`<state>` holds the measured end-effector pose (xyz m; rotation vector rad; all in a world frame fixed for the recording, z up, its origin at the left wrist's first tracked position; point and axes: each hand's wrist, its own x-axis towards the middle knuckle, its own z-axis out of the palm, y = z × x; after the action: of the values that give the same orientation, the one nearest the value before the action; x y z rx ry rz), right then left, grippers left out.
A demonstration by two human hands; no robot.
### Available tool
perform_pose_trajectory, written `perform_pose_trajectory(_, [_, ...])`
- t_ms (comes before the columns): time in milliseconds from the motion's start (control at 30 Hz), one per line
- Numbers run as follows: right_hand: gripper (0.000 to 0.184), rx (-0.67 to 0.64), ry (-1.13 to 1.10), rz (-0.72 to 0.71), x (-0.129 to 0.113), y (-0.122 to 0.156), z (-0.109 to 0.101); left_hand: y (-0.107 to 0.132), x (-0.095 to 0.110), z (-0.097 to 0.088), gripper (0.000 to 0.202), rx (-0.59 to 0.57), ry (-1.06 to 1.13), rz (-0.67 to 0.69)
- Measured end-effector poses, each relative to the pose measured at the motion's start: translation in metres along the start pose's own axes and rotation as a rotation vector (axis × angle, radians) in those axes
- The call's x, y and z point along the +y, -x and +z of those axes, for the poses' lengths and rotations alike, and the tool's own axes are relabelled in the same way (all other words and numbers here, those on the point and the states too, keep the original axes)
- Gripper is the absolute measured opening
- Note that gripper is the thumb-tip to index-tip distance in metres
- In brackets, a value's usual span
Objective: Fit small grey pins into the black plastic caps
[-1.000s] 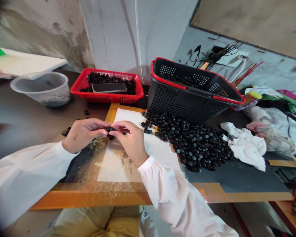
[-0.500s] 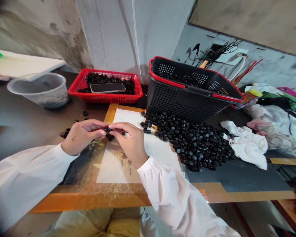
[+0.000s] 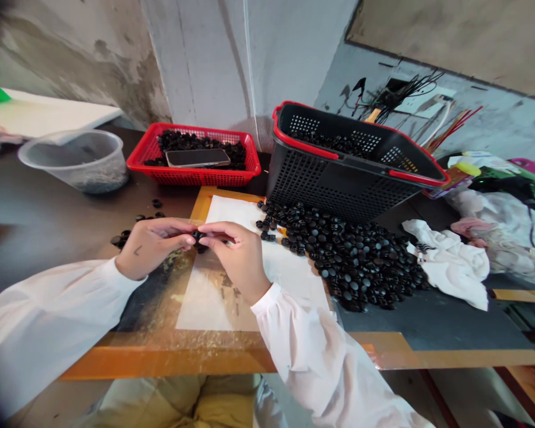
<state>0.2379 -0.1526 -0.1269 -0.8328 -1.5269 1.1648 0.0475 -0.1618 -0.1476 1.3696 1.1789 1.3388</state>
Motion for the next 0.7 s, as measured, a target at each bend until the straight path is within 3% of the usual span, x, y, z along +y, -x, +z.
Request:
perform_pose_trajectory(167, [0.045, -0.082, -0.135, 0.122, 0.004, -0.003, -0.002, -0.004, -0.001, -0.007, 0.02, -0.062, -0.22, 0.305])
perform_pose_trajectory(300, [0.041, -0.19, -0.235, 0.242, 0.005, -0.005, -0.003, -0.004, 0.003, -0.007, 0.013, -0.08, -0.237, 0.476])
perform_pose_trajectory(367, [0.039, -0.185, -0.253, 0.271, 0.003, -0.004, -0.003, -0.002, 0.006, -0.004, 0.011, -0.093, -0.141, 0.461])
perform_pose_trajectory(567, [0.035, -0.129, -0.255, 0.316, -0.005, -0.002, 0.0, 0.008, 0.014, 0.01, 0.014, -0.094, 0.28, 0.165])
perform_pose_trajectory(700, [0.03, -0.069, -0.232, 0.282, -0.006, 0.002, 0.004, 0.014, 0.013, 0.014, 0.017, -0.057, 0.348, 0.249])
